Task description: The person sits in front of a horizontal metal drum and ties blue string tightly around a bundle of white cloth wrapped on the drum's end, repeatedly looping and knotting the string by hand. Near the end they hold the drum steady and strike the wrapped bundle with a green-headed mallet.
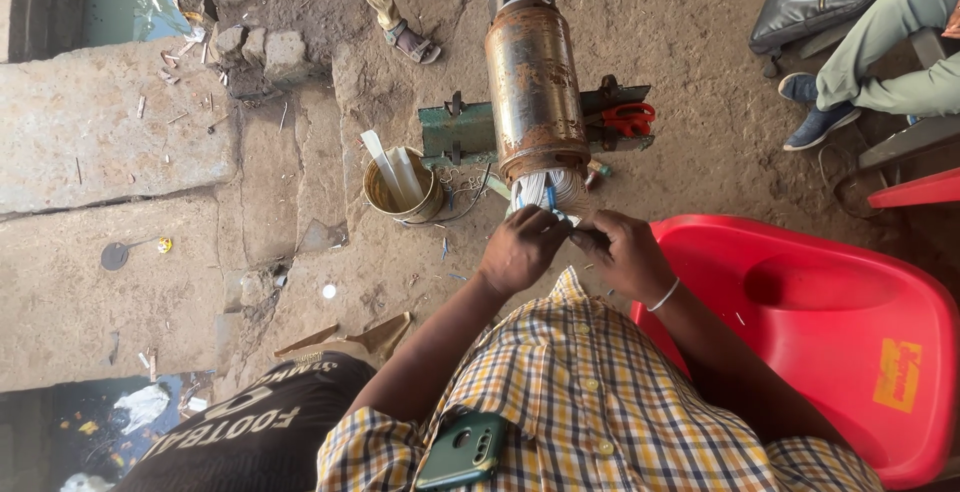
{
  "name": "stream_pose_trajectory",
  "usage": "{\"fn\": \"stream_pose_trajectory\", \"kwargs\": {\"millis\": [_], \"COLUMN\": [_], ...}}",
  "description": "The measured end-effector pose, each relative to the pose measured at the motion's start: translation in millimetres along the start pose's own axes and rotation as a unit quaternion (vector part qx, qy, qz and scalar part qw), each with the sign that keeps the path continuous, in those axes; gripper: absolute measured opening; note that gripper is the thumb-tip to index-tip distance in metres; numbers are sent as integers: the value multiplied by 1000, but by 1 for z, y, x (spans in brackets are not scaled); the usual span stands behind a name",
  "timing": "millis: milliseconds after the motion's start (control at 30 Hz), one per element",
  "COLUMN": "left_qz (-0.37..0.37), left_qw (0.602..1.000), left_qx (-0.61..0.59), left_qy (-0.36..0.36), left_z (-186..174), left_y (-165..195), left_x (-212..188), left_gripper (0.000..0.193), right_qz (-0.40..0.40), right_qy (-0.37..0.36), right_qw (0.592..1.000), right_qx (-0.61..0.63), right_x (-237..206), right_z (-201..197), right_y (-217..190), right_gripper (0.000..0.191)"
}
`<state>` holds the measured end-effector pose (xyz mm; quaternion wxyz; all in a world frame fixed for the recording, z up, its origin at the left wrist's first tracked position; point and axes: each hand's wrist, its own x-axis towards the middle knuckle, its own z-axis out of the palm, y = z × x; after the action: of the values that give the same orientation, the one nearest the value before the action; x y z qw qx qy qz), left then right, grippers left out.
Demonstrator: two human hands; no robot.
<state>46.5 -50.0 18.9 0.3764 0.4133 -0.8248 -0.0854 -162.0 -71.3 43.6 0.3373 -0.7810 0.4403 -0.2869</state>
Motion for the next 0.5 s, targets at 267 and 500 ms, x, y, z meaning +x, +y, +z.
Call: {"fn": "stream_pose_trajectory", "kwargs": {"millis": [267, 500], "left_qz": [-23, -44], "left_qw": [995, 964], "left_qx": [76, 132], "left_qy": [-59, -226], "left_z": [10, 14], "left_y": [0, -16], "left_x": [-3, -5], "left_gripper": [25, 16], "right_qz": [-11, -43], "right_qy": [-8, -35], "right_qw": [1000, 998], "right_qx": [-6, -40], "right_x": [3, 7], "right_z": [5, 13], "right_y": [0, 14], "right_gripper": [17, 17]}}
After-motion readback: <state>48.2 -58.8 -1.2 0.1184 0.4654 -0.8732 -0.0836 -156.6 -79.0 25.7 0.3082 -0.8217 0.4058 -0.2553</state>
